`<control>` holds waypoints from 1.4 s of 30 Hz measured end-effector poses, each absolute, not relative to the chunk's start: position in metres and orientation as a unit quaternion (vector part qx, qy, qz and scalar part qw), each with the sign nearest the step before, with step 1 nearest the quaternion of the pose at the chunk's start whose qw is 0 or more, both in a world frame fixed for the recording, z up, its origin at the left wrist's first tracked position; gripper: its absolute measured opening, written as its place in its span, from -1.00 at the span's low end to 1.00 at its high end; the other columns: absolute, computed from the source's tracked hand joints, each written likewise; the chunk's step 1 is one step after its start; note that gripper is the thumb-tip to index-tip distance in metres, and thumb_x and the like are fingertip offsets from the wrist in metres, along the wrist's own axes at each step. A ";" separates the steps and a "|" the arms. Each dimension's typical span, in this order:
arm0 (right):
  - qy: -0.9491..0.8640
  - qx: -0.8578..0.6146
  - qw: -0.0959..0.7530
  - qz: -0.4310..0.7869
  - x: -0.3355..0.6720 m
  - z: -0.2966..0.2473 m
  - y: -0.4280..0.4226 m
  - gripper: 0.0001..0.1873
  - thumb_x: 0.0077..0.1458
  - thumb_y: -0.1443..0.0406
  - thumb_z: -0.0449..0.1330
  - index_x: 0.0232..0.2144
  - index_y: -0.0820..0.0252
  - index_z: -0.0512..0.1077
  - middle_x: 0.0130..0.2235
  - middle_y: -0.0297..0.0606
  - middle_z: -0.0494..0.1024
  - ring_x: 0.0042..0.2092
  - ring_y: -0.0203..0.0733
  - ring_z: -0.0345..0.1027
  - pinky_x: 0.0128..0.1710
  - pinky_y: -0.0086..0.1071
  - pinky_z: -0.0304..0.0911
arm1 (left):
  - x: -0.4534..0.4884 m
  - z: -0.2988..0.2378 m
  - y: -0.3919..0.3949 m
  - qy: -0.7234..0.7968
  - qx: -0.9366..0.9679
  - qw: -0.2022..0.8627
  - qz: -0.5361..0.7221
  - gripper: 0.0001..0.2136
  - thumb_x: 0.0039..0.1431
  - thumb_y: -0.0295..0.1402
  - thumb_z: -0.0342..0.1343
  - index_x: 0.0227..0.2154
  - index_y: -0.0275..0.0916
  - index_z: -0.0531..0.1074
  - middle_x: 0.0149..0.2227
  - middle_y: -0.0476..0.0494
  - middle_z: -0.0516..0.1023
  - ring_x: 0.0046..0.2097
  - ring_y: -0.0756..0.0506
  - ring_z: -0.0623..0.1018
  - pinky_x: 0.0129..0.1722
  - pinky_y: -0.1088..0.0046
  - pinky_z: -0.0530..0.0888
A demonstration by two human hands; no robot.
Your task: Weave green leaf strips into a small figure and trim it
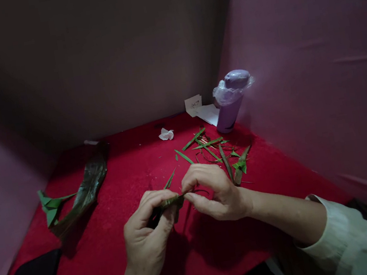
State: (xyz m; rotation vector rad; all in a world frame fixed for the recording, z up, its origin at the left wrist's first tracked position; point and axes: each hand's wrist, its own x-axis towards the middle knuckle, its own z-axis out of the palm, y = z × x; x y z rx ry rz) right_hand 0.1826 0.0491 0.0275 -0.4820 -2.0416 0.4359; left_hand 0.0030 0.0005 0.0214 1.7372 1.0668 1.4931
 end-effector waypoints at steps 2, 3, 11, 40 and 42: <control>-0.839 -0.199 0.474 0.179 0.182 0.028 0.049 -0.95 0.11 0.38 0.10 -0.35 0.23 0.37 -0.42 -0.21 0.51 -0.39 -0.25 0.34 -0.33 -0.34 0.29 | 0.003 0.021 0.001 0.400 0.650 0.309 0.567 -0.89 0.07 -0.49 0.18 -0.33 -0.20 0.54 -0.40 -0.10 0.54 -0.39 -0.05 0.51 -0.45 0.47 0.47; -0.839 -0.197 0.474 0.179 0.182 0.028 0.049 -0.94 0.12 0.38 0.10 -0.35 0.23 0.38 -0.42 -0.21 0.51 -0.39 -0.25 0.34 -0.33 -0.34 0.29 | 0.003 0.021 0.001 0.398 0.649 0.310 0.570 -0.89 0.07 -0.49 0.19 -0.33 -0.21 0.54 -0.40 -0.10 0.54 -0.40 -0.05 0.51 -0.45 0.47 0.47; -0.813 -0.188 0.510 0.207 0.181 0.029 0.049 -0.90 0.02 0.44 0.10 -0.47 0.21 0.39 -0.49 -0.24 0.50 -0.43 -0.25 0.34 -0.38 -0.35 0.30 | 0.002 0.017 -0.002 0.394 0.663 0.295 0.564 -0.82 0.06 -0.51 0.20 -0.27 -0.16 0.57 -0.32 -0.14 0.59 -0.28 -0.10 0.54 -0.33 0.38 0.49; -0.703 -0.307 0.455 0.454 0.187 0.034 0.051 -0.81 0.16 0.30 0.09 -0.47 0.22 0.40 -0.48 -0.34 0.44 -0.44 -0.33 0.29 -0.41 -0.44 0.24 | -0.002 0.016 -0.003 0.474 0.430 0.546 0.540 -0.84 0.00 -0.32 0.28 -0.30 -0.15 0.59 -0.40 0.01 0.58 -0.38 0.06 0.49 -0.36 0.65 0.43; -0.687 -0.302 0.452 0.482 0.189 0.035 0.054 -0.74 0.23 0.24 0.03 -0.42 0.23 0.42 -0.44 -0.31 0.46 -0.39 -0.32 0.32 -0.37 -0.43 0.23 | -0.002 0.017 -0.001 0.484 0.416 0.547 0.542 -0.83 -0.03 -0.31 0.30 -0.31 -0.16 0.60 -0.40 0.00 0.59 -0.39 0.06 0.49 -0.38 0.66 0.42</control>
